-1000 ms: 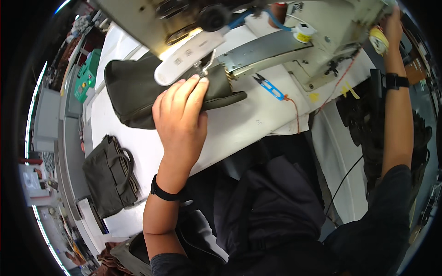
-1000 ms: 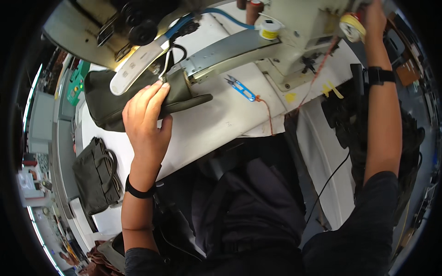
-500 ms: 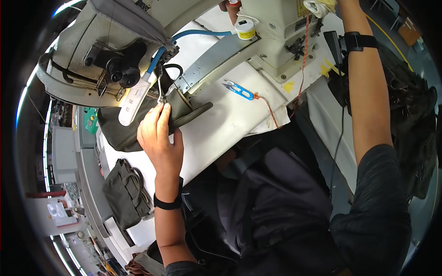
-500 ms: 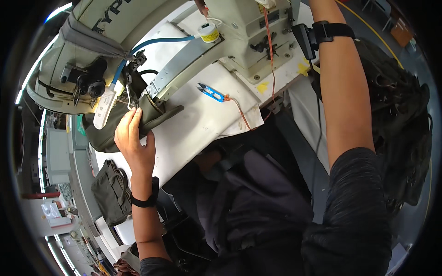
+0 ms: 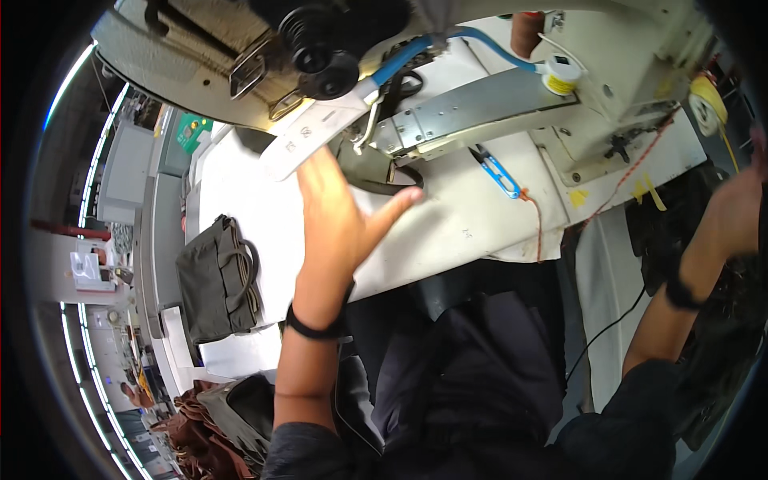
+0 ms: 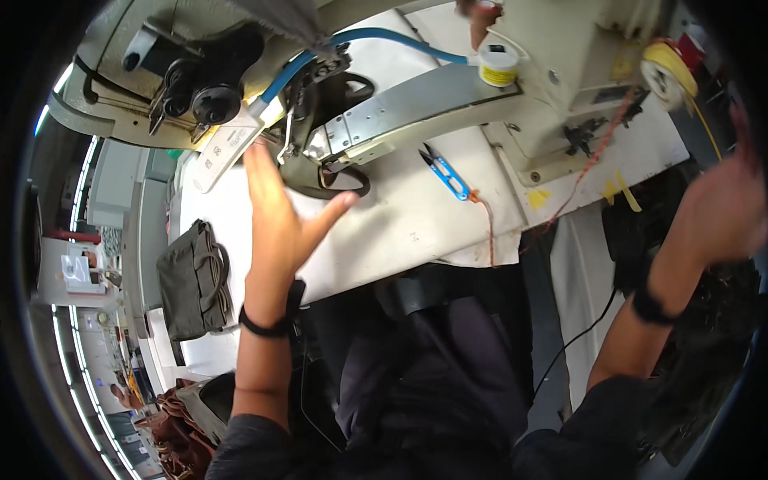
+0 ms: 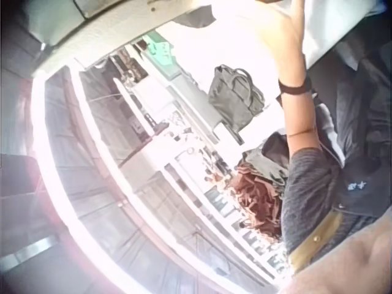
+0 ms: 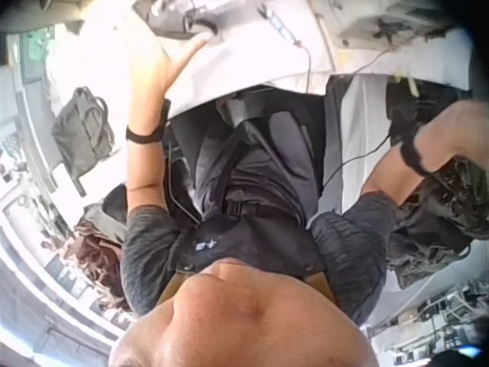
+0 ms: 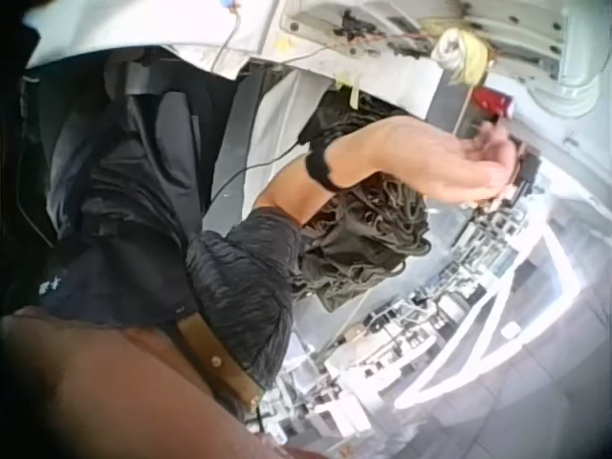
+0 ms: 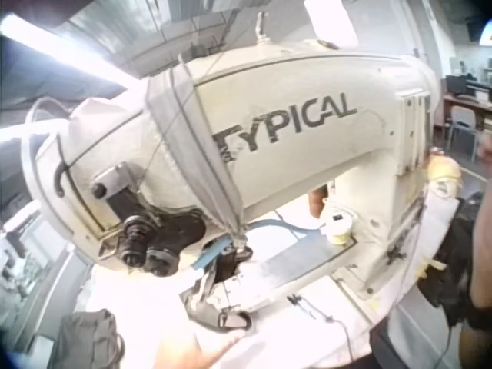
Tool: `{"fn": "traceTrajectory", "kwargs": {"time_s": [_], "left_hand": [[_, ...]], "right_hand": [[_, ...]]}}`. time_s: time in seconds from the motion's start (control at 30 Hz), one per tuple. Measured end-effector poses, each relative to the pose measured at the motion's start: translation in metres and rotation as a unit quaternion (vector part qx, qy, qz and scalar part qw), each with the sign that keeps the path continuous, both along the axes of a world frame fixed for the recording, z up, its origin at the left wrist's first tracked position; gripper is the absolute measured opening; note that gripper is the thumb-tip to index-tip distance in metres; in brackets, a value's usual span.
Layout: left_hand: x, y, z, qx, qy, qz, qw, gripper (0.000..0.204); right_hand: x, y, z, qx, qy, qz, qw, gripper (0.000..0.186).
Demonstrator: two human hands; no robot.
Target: The person sews a zipper onto a green fabric bag using an industrial sewing machine. They align the zipper, guide the bag under the needle, and stitch along the edge, then trim excess thread and inspect the seam.
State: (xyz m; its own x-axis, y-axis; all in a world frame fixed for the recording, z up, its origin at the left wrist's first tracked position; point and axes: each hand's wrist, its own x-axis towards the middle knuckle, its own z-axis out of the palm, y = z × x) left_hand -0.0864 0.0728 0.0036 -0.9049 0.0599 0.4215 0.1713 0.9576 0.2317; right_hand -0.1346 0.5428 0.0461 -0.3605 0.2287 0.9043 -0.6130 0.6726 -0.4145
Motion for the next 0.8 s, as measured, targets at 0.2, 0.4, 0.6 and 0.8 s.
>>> {"fn": "traceTrajectory", "kwargs": {"time_s": [0.2, 0.4, 0.6, 0.8], "left_hand": [[-0.049, -0.034, 0.001, 0.054, -0.073, -0.092, 0.992, 0.08], [-0.047, -0.04, 0.001, 0.072, -0.026, -0.206, 0.976, 0.079], [-0.035, -0.036, -0.013, 0.09, 0.158, -0.143, 0.973, 0.06], [-0.018, -0.032, -0.013, 0.014, 0.24, -0.205, 0.949, 0.042]], "right_hand": [[0.016, -0.213, -0.037, 0.182, -0.079, 0.205, 0.958, 0.019], [-0.018, -0.31, -0.06, 0.109, -0.132, 0.049, 0.984, 0.033], [-0.029, -0.333, -0.061, 0.03, -0.116, 0.052, 0.991, 0.025], [-0.029, -0.334, -0.069, 0.054, -0.08, 0.049, 0.994, 0.023]]}}
